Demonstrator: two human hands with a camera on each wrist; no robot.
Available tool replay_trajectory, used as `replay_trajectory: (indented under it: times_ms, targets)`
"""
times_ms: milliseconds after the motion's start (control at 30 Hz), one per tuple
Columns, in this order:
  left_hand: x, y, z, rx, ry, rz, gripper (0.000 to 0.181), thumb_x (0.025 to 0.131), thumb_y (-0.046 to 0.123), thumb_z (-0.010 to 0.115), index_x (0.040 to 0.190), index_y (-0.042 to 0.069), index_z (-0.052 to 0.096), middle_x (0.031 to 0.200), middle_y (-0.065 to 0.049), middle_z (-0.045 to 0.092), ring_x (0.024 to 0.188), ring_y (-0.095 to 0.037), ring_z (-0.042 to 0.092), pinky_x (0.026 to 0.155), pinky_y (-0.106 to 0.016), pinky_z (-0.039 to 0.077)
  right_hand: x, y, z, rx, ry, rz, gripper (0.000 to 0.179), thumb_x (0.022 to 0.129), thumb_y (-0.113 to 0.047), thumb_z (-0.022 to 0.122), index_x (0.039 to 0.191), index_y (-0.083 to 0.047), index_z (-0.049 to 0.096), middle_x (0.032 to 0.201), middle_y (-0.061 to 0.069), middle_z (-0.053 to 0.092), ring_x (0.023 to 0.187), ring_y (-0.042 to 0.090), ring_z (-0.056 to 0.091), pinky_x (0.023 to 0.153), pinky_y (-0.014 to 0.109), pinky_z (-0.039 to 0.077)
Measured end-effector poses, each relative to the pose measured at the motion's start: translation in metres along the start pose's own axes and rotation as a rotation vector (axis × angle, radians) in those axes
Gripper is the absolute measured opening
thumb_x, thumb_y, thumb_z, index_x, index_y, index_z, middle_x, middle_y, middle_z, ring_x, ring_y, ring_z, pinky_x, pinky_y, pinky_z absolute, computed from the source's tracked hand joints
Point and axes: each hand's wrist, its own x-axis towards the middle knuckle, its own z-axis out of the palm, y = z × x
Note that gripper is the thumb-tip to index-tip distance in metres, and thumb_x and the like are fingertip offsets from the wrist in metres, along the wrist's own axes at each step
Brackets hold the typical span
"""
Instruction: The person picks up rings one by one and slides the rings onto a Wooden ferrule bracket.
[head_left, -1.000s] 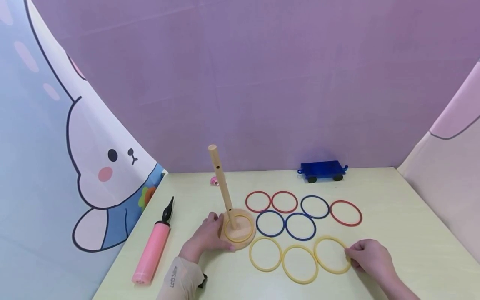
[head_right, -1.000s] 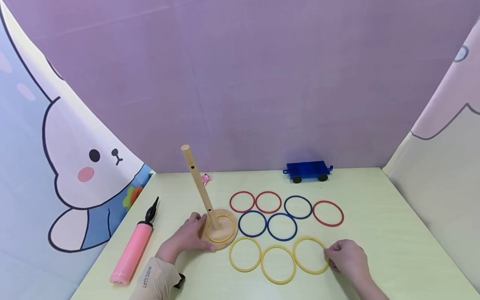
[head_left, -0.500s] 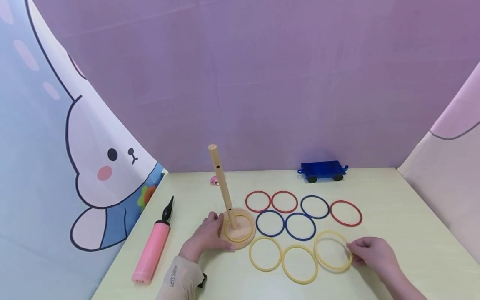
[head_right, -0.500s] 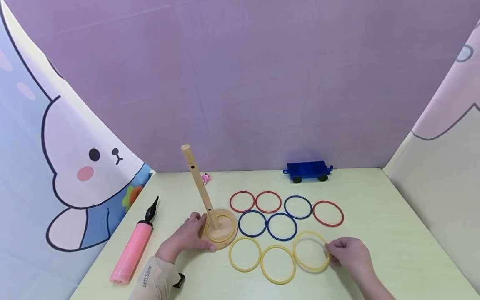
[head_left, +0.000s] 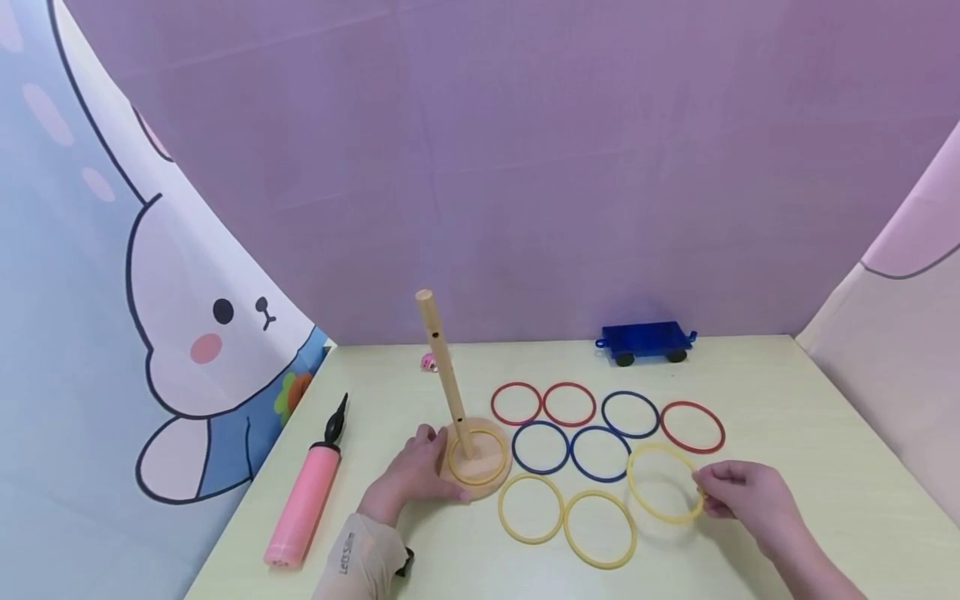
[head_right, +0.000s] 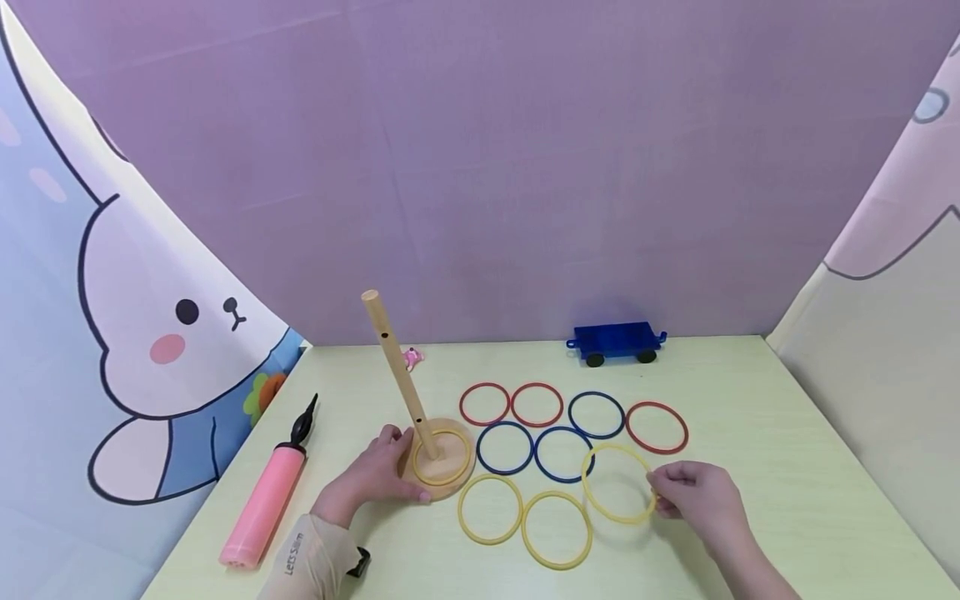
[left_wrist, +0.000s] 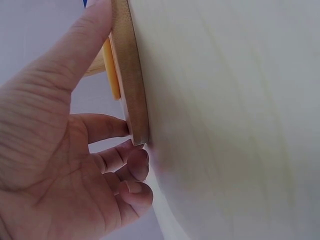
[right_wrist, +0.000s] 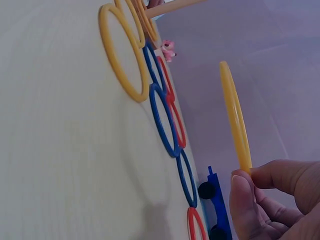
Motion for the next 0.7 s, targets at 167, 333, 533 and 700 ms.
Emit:
replay_trajectory:
  times_ms: [167,333,533,700]
  targets:
    - [0.0,0.0,0.0,-0.002,0.001,0.003,0.119,0.057,0.057,0.089,0.148,0.0,0.037,0.123,-0.016,0.043,0.106,-0.03,0.047,0.091,-0.049,0.046,0.001,-0.01,0.002,0.03,-0.003,-0.013,0.03,0.091,-0.01,0.067,0.104,0.016,0.064,0.084,0.012,0.069,0.068,0.017,0.067,0.065,0.03,0.057]
    - [0.0,0.0,0.0,-0.003,-0.001,-0.002,0.119,0.057,0.056,0.089,0.148,-0.001,0.037,0.124,-0.017,0.043,0.107,-0.03,0.047,0.092,-0.05,0.045,0.001,-0.02,0.005,0.054,-0.012,-0.053,0.029,0.091,-0.007,0.067,0.104,0.018,0.063,0.085,0.013,0.069,0.067,0.018,0.066,0.065,0.031,0.058]
    - [0.0,0.001,0.001,0.003,0.006,0.003,0.12,0.057,0.057,0.089,0.148,-0.001,0.037,0.124,-0.018,0.043,0.108,-0.031,0.047,0.092,-0.05,0.046,0.0,-0.038,0.007,0.062,-0.029,-0.103,0.029,0.091,-0.007,0.068,0.105,0.017,0.063,0.081,0.008,0.069,0.065,0.017,0.066,0.064,0.032,0.058]
    - [0.001,-0.001,0.002,0.014,0.016,0.005,0.12,0.056,0.056,0.089,0.147,-0.003,0.037,0.124,-0.02,0.044,0.108,-0.033,0.048,0.091,-0.05,0.046,0.0,-0.052,0.01,0.062,-0.046,-0.133,0.03,0.091,-0.008,0.067,0.105,0.018,0.062,0.081,0.009,0.069,0.065,0.017,0.066,0.064,0.032,0.058]
